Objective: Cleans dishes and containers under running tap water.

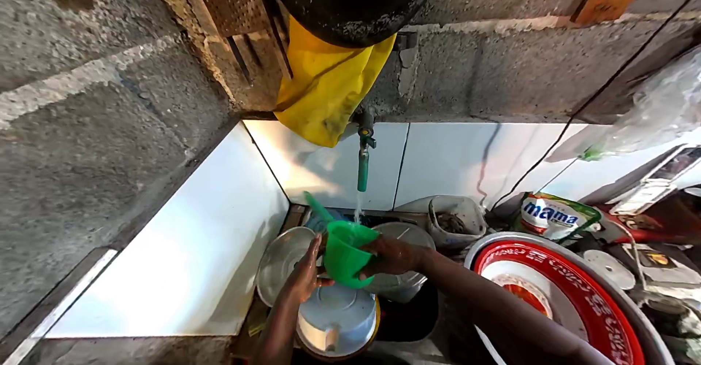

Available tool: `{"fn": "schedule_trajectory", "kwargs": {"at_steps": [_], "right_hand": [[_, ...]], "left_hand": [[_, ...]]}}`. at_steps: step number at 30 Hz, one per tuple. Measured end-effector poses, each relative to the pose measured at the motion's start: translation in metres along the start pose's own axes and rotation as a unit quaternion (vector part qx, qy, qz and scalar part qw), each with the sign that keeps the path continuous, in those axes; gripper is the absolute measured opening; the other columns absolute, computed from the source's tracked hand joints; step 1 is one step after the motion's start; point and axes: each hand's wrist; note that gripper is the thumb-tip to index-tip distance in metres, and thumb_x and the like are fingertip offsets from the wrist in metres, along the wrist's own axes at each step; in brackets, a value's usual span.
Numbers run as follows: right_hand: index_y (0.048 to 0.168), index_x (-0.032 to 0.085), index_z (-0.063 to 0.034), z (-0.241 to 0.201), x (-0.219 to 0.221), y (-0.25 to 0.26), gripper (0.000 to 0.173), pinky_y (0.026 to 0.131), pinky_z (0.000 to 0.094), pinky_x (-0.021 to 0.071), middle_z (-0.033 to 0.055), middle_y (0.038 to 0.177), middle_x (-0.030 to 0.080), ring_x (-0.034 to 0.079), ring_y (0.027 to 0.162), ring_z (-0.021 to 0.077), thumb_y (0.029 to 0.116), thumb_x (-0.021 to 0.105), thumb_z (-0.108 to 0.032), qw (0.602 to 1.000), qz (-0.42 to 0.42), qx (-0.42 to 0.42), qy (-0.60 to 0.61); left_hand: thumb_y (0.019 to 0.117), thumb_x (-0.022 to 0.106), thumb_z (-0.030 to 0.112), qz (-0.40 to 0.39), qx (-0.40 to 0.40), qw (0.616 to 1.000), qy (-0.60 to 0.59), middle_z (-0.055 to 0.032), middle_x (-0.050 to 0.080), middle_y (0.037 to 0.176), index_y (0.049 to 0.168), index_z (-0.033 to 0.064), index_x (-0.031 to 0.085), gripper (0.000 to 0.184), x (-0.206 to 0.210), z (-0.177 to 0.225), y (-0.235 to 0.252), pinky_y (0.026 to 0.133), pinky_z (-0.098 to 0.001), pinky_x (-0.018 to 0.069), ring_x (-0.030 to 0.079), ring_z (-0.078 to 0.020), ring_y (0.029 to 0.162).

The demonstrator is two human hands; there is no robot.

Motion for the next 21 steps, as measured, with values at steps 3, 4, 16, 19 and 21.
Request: {"fn": "schedule_trajectory", "kwargs": {"at_steps": [3, 4, 16, 19, 21], "right_hand": [[0.113, 0.068, 0.0046, 0.016, 0.003, 0.006, 0.029, 0.088, 0.0273, 0.0559, 0.0056, 0.099, 0.072, 0.067, 0.091, 0.0042, 0.0932, 0.073, -0.016, 0.982, 0.061, -0.025, 0.176], [0.112, 0.068, 0.0031, 0.020, 0.002, 0.008, 0.027, 0.087, 0.0249, 0.0570, 0.0015, 0.097, 0.073, 0.068, 0.090, 0.0012, 0.0937, 0.072, -0.016, 0.972, 0.086, -0.032, 0.218], [0.130, 0.056, -0.0006, 0.043, -0.017, 0.009, 0.037, 0.085, 0.0370, 0.0608, 0.0108, 0.102, 0.071, 0.072, 0.092, 0.0176, 0.1120, 0.039, -0.028, 0.843, 0.256, 0.122, 0.457], [0.138, 0.052, -0.0026, 0.046, -0.024, -0.005, 0.047, 0.085, 0.0411, 0.0607, 0.0148, 0.109, 0.070, 0.072, 0.097, 0.0228, 0.1122, 0.035, -0.038, 0.784, 0.304, 0.163, 0.516], [0.135, 0.055, -0.0042, 0.048, -0.028, -0.019, 0.050, 0.083, 0.0420, 0.0610, 0.0146, 0.108, 0.071, 0.072, 0.097, 0.0238, 0.1114, 0.034, -0.043, 0.754, 0.325, 0.183, 0.541]], "left_hand": [[0.1106, 0.027, 0.050, 0.006, 0.016, 1.000, 0.017, -0.0214, 0.054, 0.139, 0.154, 0.0128, 0.039, 0.058, 0.003, -0.009, 0.002, 0.082, -0.0456, 0.0557, 0.064, -0.0318, 0.106], [0.1110, 0.029, 0.047, 0.028, 0.021, 0.999, 0.002, -0.0208, 0.055, 0.134, 0.152, 0.0121, 0.041, 0.056, 0.006, -0.012, 0.004, 0.079, -0.0417, 0.0555, 0.064, -0.0287, 0.099], [0.1067, 0.028, 0.059, 0.043, 0.001, 0.952, -0.304, -0.0185, 0.052, 0.145, 0.152, 0.0155, 0.041, 0.064, 0.062, -0.024, 0.013, 0.094, -0.0533, 0.0505, 0.056, -0.0348, 0.123], [0.1114, 0.033, 0.041, 0.026, 0.006, 0.958, -0.285, -0.0177, 0.044, 0.152, 0.153, 0.0139, 0.038, 0.050, 0.064, -0.018, 0.014, 0.092, -0.0467, 0.0534, 0.057, -0.0339, 0.123], [0.1114, 0.039, 0.027, 0.026, 0.052, 0.969, -0.242, -0.0152, 0.054, 0.142, 0.146, 0.0108, 0.048, 0.039, 0.061, -0.020, 0.013, 0.084, -0.0402, 0.0562, 0.064, -0.0286, 0.110]]}}
Point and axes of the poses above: each hand's wrist, its own y-axis towards the middle knuckle, its own x-axis out of the palm, z = x × y
